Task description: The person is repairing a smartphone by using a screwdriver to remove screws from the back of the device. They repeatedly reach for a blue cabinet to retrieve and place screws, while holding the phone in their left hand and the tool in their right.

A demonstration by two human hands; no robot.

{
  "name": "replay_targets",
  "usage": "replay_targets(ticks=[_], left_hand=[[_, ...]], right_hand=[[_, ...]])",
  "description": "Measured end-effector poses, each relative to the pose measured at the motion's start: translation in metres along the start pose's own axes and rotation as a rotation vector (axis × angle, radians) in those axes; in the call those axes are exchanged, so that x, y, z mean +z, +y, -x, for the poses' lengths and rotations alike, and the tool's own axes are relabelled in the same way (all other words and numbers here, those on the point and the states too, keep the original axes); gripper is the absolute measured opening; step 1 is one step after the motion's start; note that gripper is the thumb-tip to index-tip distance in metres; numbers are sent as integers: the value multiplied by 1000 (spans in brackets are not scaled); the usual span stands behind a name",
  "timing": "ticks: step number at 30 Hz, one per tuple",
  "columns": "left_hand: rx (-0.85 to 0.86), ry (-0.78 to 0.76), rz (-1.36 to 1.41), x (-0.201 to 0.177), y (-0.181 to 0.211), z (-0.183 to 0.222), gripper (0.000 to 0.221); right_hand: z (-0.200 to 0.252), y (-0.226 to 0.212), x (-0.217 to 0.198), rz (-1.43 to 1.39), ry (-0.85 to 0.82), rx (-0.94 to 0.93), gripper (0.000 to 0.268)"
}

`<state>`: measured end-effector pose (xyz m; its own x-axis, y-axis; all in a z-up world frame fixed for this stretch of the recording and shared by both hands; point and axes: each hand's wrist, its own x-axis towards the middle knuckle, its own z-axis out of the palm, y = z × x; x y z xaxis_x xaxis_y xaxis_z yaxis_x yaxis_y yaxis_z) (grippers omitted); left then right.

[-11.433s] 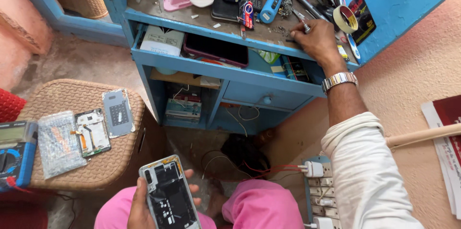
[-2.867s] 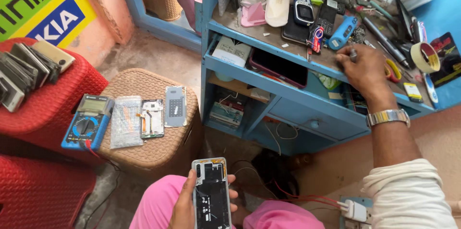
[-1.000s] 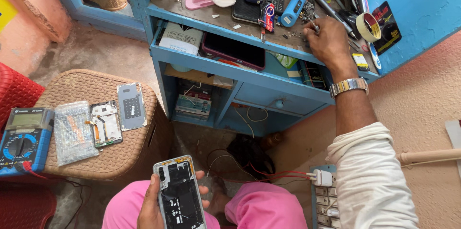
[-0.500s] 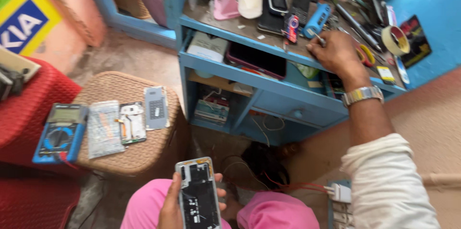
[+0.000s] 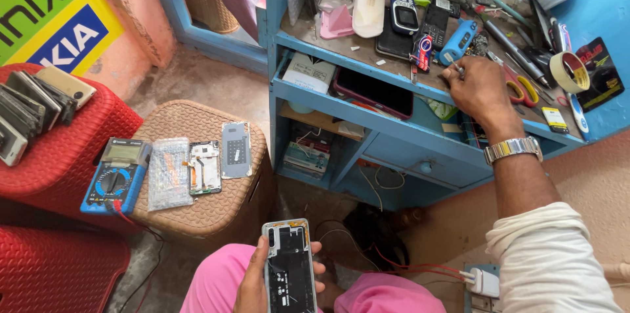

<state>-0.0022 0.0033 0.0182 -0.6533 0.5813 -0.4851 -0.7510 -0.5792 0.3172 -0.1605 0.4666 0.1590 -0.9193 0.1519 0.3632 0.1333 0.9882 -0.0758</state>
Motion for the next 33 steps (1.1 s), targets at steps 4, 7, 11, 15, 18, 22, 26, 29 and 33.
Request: replay_targets(ticks=[4, 7, 11, 15, 18, 22, 26, 29, 33], left_hand=[[-10, -19, 14, -3, 0, 0, 75], [-6, -73, 48, -7, -2, -2, 76], [-2, -72, 22, -12, -3, -2, 77], [-21, -76, 39, -9, -3, -3, 76], [-2, -36, 7, -7, -2, -2, 75], [15, -52, 9, -7, -1, -2, 74], [17, -76, 34, -6, -2, 0, 72], [37, -19, -15, -2, 0, 2, 73], [-1, 48, -14, 5, 2, 4, 74]], right_hand=[[1, 3, 2, -59, 77, -9, 23], [2, 9, -2, -124, 96, 67, 23], [6, 25, -13, -146, 66, 227, 22], [12, 37, -19, -34, 50, 166, 18], [12, 34, -21, -39, 36, 156, 16], [10, 17, -21, -115, 35, 113, 16], [4, 2, -13, -115, 41, 26, 18], [0, -3, -9, -142, 21, 7, 16], [-2, -8, -9, -148, -2, 57, 17]])
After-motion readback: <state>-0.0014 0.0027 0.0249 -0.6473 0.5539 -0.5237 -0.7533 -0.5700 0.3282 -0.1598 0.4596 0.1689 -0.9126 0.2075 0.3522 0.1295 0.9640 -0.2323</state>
